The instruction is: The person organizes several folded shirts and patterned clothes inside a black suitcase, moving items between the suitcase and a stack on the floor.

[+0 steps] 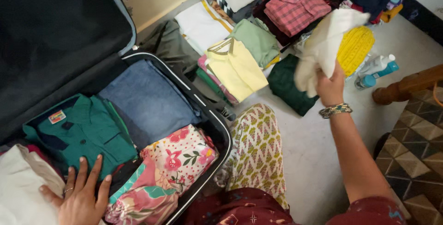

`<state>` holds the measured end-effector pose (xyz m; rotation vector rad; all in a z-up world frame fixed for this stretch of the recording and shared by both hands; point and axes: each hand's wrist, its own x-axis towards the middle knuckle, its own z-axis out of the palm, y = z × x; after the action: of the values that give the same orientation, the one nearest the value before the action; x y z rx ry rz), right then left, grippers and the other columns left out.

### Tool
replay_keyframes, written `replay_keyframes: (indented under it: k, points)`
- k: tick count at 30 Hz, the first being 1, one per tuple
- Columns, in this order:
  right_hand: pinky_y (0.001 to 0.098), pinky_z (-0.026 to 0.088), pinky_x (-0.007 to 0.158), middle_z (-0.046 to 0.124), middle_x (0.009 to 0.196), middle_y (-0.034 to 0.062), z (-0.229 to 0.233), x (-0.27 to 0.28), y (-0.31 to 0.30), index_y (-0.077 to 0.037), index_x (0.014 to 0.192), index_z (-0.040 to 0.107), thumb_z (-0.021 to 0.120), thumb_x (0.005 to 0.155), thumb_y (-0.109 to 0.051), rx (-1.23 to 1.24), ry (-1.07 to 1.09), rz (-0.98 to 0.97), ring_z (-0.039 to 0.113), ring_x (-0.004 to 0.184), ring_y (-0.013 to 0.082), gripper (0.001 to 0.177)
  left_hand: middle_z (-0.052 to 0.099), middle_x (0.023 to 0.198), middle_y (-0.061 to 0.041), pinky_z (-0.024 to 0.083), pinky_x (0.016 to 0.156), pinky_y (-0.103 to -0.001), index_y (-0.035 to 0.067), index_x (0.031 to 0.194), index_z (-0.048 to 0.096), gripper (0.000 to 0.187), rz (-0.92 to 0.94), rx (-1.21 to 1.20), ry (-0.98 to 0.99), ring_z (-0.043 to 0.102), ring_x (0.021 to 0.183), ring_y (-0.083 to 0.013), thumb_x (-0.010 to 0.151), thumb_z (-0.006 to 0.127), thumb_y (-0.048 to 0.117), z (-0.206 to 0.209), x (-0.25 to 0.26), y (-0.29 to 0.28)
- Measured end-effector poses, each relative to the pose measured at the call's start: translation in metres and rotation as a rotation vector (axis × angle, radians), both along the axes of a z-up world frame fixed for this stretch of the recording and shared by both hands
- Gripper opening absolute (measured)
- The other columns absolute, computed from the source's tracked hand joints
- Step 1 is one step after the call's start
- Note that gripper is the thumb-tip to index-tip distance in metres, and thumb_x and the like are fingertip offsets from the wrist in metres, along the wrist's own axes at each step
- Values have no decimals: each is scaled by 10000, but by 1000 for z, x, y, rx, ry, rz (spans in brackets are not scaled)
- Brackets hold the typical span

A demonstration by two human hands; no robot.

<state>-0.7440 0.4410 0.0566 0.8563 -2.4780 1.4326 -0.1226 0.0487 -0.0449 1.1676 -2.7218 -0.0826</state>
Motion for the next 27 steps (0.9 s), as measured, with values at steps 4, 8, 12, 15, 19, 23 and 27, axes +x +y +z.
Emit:
replay_keyframes:
  k: [4,8,12,15,19,23,27]
  points:
    - [504,470,1082,539,1496,253,-76,-57,40,-61,1552,474,567,804,70,400,448,-41,550,1344,428,765,440,1676,-86,-84,1176,-809,419,1669,375,713,-20,2,14,461,1444,-414,984,416,614,-12,7,-9]
    - [748,271,1106,144,1707,116,-179,-43,48,-382,1617,163,712,835,-150,1159,15,-43,200,1543,390,984,461,1626,-55,-78,1210,-772,432,1640,385,661,14,-43,1,488,1418,-368,1002,425,599,-26,12,-7]
    - [757,268,1100,35,1727,109,-213,-22,39,-454,1598,75,708,885,-222,1054,-239,-174,53,1567,432,981,461,1614,-57,-82,1213,-775,429,1630,389,645,8,-35,33,487,1418,-355,1007,420,591,-25,12,-7]
    - [742,293,1106,20,1732,107,-212,-30,41,-450,1623,52,693,893,-206,1088,-234,-101,71,1567,442,1001,461,1626,-68,-90,1223,-791,422,1663,388,686,-1,-19,0,484,1409,-361,999,419,592,-18,11,-7]
    - [740,301,1106,-3,1747,97,-211,-37,37,-463,1626,41,689,910,-236,1141,-241,-100,69,1576,428,993,457,1611,-78,-82,1258,-792,417,1672,383,659,7,-24,47,480,1410,-348,1031,399,572,-2,-1,4]
    - [741,268,1129,23,1728,131,-202,-40,27,-433,1636,38,685,937,-275,1242,-280,-135,105,1554,453,965,492,1611,-79,-50,1235,-777,398,1616,420,622,-1,-19,57,493,1431,-360,1013,416,554,21,-13,11]
    - [670,280,1100,114,1652,265,-191,-34,-20,-262,1630,197,686,866,-128,1097,-190,-271,169,1487,503,918,506,1581,-88,1,1257,-753,365,1576,450,591,-11,-54,80,505,1409,-357,1005,431,517,40,-23,18]
